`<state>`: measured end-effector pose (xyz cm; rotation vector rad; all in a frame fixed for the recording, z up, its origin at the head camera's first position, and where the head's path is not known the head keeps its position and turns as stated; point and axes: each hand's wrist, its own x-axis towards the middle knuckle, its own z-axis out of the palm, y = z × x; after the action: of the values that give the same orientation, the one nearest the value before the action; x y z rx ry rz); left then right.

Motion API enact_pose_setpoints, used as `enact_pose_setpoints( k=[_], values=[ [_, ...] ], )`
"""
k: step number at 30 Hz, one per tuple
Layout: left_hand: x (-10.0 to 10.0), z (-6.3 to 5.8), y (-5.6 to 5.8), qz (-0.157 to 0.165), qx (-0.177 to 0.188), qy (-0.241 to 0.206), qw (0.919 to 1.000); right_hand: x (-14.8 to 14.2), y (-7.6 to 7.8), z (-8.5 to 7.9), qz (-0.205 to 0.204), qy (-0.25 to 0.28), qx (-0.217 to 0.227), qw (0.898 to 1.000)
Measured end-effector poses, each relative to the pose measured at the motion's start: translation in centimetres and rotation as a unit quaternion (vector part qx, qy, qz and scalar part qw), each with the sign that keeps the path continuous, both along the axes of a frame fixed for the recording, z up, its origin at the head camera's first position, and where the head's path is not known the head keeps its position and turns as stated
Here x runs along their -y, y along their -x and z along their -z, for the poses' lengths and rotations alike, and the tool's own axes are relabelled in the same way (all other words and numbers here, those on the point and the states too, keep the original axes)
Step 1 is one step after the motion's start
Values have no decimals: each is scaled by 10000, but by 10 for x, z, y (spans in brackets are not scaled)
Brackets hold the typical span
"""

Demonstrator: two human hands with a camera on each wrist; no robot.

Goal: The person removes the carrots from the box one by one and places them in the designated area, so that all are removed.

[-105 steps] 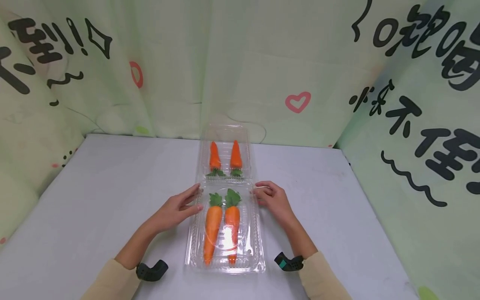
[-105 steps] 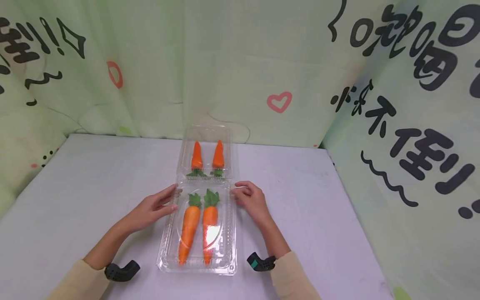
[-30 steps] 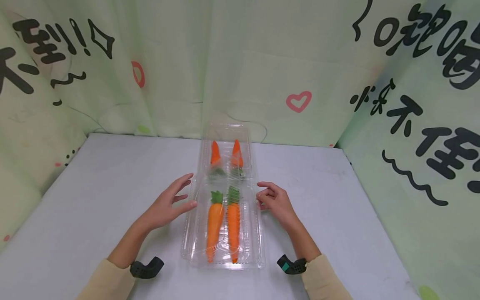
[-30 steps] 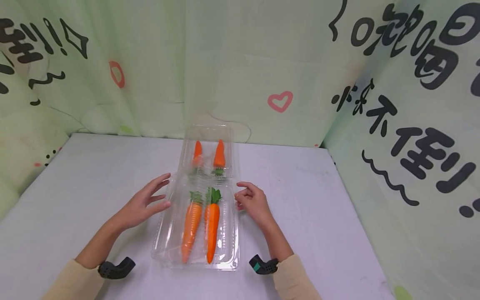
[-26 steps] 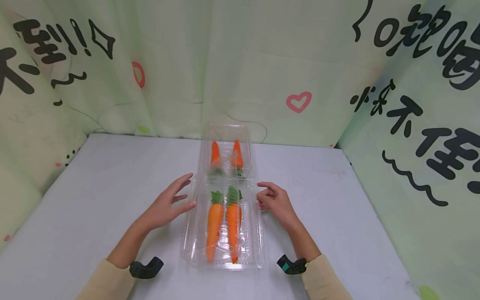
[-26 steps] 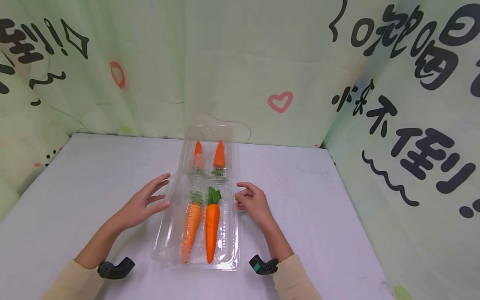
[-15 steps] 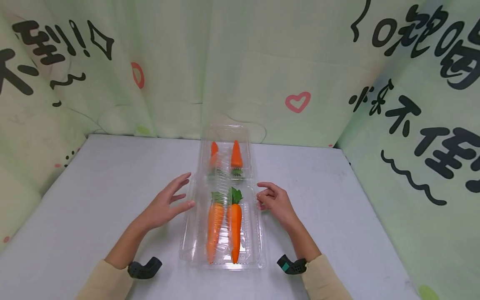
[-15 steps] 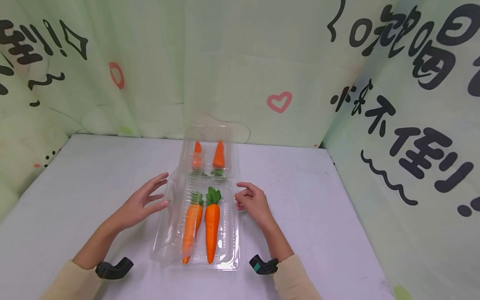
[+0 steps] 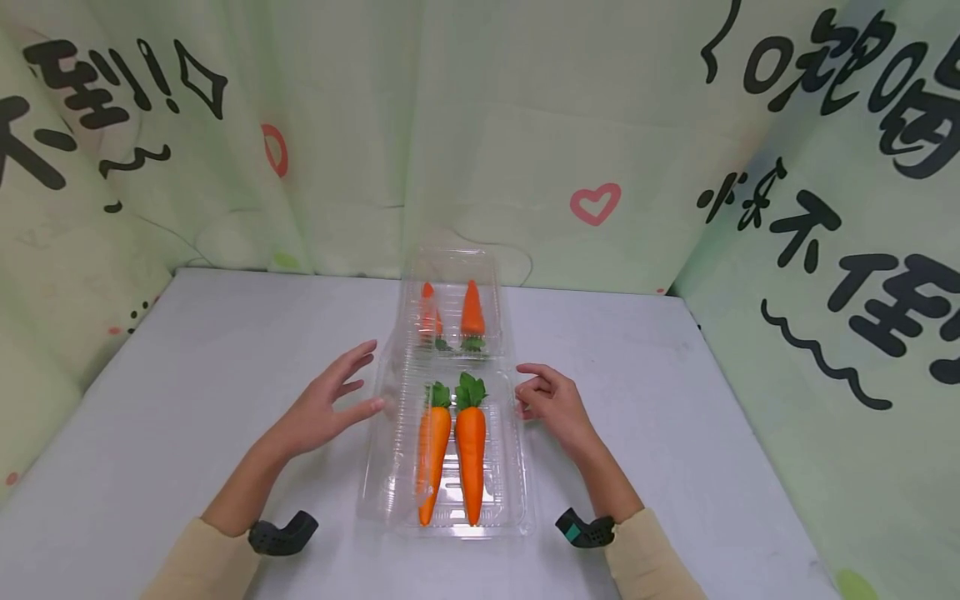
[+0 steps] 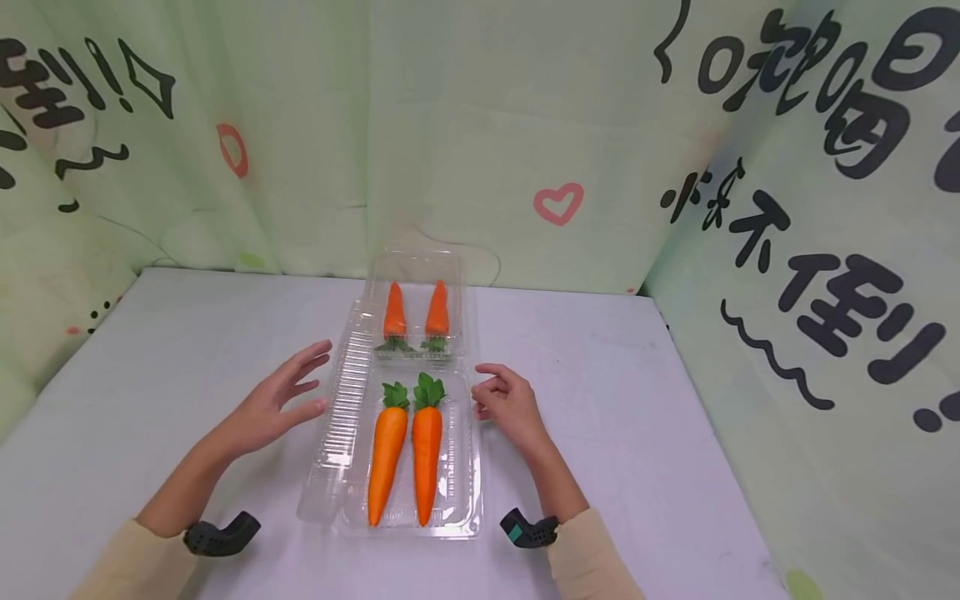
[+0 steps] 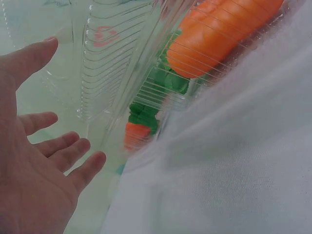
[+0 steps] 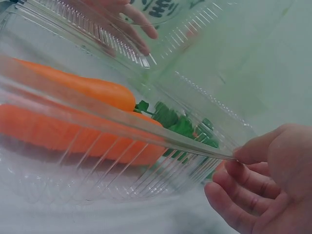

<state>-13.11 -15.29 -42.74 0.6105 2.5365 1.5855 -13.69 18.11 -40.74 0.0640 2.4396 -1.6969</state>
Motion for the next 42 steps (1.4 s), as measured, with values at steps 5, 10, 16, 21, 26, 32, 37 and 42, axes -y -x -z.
enact_pose_setpoints(
  k=[5,10,16,21,26,32,37,42],
  values=[
    [2,-2,0,-82,19,59,9999,-1,-1,-1,7,-40,-4,10000],
    [5,-2,1,-99,-88,-21,9999,-2,-1,0,37,-53,33,10000],
    [12,-5,1,-25,-417,-139,9990,-4,-1,0,44,27,15,10000],
    [17,-9,1,18,-510,-242,9984,-6,-1,0,42,121,49,9999],
    [25,-10,1,-96,-356,-263,9990,-7,-1,2,36,118,28,9999],
    [32,-9,1,-192,-194,-304,9992,-6,-1,3,61,53,35,10000],
    [35,-9,1,-180,-196,-455,9986,-5,-1,2,93,45,71,9999],
    [38,-10,0,-156,-369,-559,9976,-5,-2,2,121,96,89,9998]
  ],
)
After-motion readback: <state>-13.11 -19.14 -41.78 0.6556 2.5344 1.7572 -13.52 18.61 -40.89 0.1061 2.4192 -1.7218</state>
